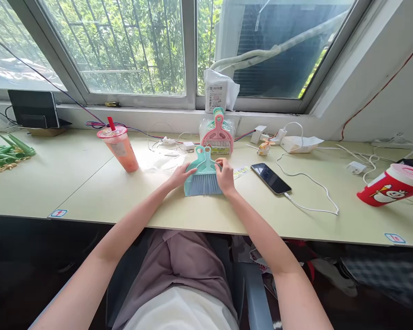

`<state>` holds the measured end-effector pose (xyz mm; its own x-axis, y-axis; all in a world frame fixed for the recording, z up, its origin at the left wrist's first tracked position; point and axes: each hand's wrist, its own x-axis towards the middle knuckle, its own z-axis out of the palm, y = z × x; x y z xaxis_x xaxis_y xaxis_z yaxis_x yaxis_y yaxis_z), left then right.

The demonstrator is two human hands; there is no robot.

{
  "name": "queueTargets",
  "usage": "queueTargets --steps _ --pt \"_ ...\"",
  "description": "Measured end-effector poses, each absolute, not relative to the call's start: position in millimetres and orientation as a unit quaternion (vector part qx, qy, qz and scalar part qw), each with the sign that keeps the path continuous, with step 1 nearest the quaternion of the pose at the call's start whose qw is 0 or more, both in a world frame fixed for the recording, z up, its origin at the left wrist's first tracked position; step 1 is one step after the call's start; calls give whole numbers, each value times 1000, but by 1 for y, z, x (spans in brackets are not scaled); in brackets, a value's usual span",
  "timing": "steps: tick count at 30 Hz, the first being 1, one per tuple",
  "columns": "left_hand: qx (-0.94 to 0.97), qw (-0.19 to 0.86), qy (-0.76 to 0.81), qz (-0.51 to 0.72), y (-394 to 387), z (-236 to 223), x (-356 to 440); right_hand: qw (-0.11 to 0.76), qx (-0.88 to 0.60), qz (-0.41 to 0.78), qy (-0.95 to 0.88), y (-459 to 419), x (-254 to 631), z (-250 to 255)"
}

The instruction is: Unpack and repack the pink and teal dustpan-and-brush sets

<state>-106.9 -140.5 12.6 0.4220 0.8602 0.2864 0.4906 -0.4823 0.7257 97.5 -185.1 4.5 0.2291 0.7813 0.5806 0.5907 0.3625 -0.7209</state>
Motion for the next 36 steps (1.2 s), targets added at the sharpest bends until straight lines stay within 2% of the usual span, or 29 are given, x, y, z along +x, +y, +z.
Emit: queueTargets --steps 3,6,9,12,15,20,30,34,36 --pt "803 308 412 300 -144 12 -106 482 -574 42 -660 -185 100 3" --pt "812 335 393 271 -146 14 -107 463 -609 38 -643 -184 104 7" --pt "827 326 365 276 -147 15 -105 447 -609 213 -620 -181 116 16" --pt "822 372 330 276 -148 15 -102 360 -539 446 -617 -182 129 24" --pt "795 448 310 266 -148 14 -100 339 -495 532 -597 -188 128 27" --pt "739 514 348 261 -147 14 -101 405 -510 544 -529 -188 108 21" --pt "704 511 371 323 -147 15 -104 475 -512 532 -479 -182 97 10" --pt "646 596 372 298 -146 18 -111 512 -530 495 -461 -177 102 10" --pt "615 649 364 259 -144 16 -115 503 -531 481 -483 -173 111 11"
